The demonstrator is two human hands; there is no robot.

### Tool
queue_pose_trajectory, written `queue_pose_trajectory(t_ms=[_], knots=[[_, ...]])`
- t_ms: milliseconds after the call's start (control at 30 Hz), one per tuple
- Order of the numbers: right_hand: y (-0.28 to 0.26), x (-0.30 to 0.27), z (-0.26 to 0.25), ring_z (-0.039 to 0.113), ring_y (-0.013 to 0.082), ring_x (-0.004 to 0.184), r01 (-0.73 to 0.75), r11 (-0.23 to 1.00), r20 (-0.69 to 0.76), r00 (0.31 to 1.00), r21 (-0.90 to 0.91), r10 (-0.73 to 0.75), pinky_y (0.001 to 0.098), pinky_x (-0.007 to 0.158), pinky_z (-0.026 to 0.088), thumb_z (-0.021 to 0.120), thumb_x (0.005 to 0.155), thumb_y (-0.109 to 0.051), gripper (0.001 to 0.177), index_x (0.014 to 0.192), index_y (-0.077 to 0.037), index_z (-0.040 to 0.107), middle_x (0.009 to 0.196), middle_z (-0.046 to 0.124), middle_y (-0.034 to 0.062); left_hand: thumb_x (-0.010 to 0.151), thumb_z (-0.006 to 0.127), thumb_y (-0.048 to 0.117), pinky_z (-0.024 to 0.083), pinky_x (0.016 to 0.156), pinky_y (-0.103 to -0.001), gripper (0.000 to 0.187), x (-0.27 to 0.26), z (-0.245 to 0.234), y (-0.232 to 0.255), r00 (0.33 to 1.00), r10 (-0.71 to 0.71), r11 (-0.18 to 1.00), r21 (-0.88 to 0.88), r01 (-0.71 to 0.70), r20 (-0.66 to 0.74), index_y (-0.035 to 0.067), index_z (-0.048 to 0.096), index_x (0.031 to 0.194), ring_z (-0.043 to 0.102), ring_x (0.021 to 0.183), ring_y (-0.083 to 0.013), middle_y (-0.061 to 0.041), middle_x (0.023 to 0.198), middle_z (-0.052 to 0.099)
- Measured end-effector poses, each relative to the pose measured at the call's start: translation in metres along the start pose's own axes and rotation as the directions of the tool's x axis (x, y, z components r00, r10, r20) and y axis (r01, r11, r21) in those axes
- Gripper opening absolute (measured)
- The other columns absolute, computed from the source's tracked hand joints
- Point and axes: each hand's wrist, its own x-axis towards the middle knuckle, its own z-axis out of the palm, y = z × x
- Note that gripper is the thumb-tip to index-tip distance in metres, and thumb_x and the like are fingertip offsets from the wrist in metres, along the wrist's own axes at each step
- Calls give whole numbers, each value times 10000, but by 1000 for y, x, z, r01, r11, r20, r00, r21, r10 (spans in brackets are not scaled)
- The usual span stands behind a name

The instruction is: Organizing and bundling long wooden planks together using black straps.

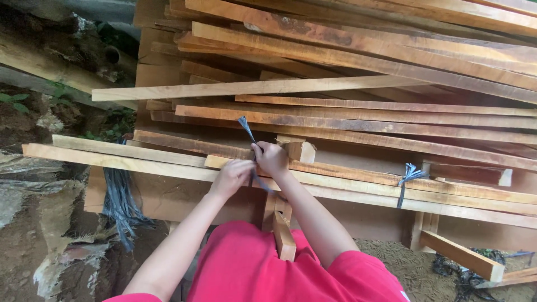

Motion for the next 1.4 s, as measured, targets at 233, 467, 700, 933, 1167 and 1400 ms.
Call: queue_pose_trajectory(t_ms=[233,467,700,933,1167,1400], knots=[[11,9,10,764,240,772,83,995,-100,991,-52,-87,331,725,614,734,911,-367,136,867,-259,803,735,761,4,1101,481,305,483,844,-383,343,55,3,24,923,-365,930,8,368,-120,238,657,816,695,853,-247,38,769,708],[47,39,56,762,246,905,-226,973,314,921,-51,230,358,837,619,674,879,-358,145,824,-313,800,800,772,25,1088,479,289,496,769,-381,384,47,4,61,895,-444,878,-218,425,-41,166,584,740,676,755,-322,-80,660,630],[36,43,54,753,248,1000,-403,915,416,830,-15,372,387,881,627,694,846,-391,131,888,-344,808,886,789,-7,1066,490,151,536,835,-458,243,33,4,68,959,-283,930,-250,270,-17,64,630,888,661,903,-432,-171,851,646],[53,47,82,749,265,1028,-372,928,443,827,-28,345,400,926,617,687,824,-362,196,969,-316,812,959,799,8,1058,518,208,498,741,-512,300,41,26,29,978,-207,971,-119,206,2,54,566,806,603,833,-461,-190,748,547],[-9,36,-17,756,218,984,-385,923,420,834,-23,358,390,832,635,627,911,-337,177,920,-341,803,897,780,-14,1063,478,373,523,770,-468,405,94,-1,46,746,-662,739,-103,666,76,152,603,748,707,847,-375,-93,704,705],[13,39,24,742,241,1043,-402,915,389,839,-28,380,376,912,609,636,917,-458,203,960,-339,794,964,791,15,1072,503,284,526,783,-446,341,50,-9,69,903,-424,878,-211,430,75,95,578,798,671,856,-399,-169,770,649]])
